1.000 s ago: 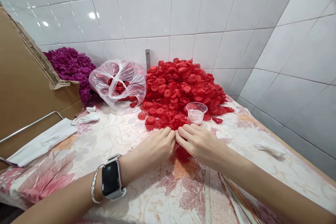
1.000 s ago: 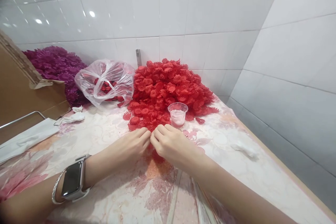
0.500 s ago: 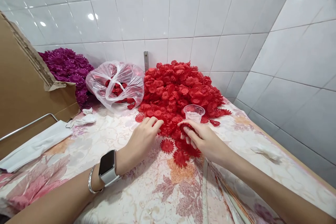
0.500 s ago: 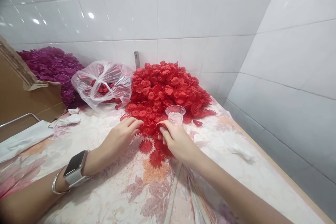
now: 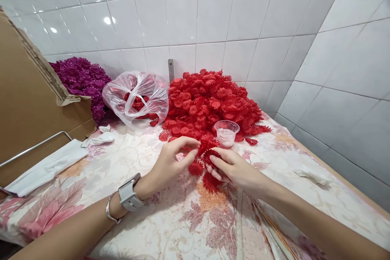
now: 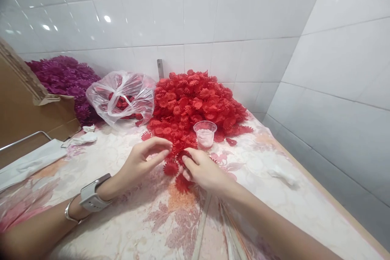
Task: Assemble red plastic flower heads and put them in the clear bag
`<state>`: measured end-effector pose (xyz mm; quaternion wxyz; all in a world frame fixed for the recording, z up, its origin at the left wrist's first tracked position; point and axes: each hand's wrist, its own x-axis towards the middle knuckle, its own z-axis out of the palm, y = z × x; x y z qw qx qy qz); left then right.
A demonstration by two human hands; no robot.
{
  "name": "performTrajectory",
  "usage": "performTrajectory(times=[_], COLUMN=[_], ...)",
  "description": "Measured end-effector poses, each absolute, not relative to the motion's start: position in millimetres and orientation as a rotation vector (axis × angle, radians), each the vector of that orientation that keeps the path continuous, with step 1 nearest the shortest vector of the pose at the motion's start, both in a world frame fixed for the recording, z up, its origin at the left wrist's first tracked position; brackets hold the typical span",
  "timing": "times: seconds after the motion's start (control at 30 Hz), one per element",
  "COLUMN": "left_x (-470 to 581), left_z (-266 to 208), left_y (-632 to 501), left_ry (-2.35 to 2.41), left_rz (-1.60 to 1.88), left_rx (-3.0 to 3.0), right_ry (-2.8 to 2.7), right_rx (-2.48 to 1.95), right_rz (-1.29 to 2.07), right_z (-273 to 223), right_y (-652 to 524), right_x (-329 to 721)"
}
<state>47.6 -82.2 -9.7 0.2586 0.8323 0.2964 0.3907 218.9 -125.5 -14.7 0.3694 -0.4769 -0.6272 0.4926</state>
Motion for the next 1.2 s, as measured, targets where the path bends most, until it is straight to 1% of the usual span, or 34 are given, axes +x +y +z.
performTrajectory(times=[0.13, 0.3, 0.47, 0.57, 0.73, 0.83, 1.0, 1.2], left_x=[51.4, 52.8, 54.2, 55.6, 58.1, 58.2, 56.0, 55.9], left_z=[-15.6, -22.5, -17.6, -13.5, -13.9, -17.6, -17.1, -16.5], left_y=[-85.9, -84.4, -89.1, -92.1, -94.4, -92.9, -90.1, -95.9], left_ry=[0.745, 0.809, 0.825, 0.810, 0.845, 0.812, 0.901, 1.028], left_rz=[0.936, 0.916, 0.878, 0.845, 0.782, 0.749, 0.785, 0.713], left_rx=[2.024, 1.917, 1.856, 1.810, 1.648, 1.632, 1.783, 2.477], right_ry=[-1.524, -1.524, -1.510, -1.574, -1.826, -1.972, -2.146, -2.136], right_rx=[-1.256, -1.317, -1.353, -1.384, -1.536, -1.603, -1.586, -1.531], right_rz=[1.299, 1.324, 1.311, 1.122, 0.565, 0.422, 0.392, 0.332], right_z=[-16.5, -19.3, -20.1, -18.2, -14.7, -14.3, -16.2, -17.7], right_y=[-124.4, -124.3, -126.0, -127.0, -130.4, -132.5, -133.1, -134.5], right_x=[216.7, 216.4, 217.3, 217.9, 214.5, 211.1, 209.8, 211.9])
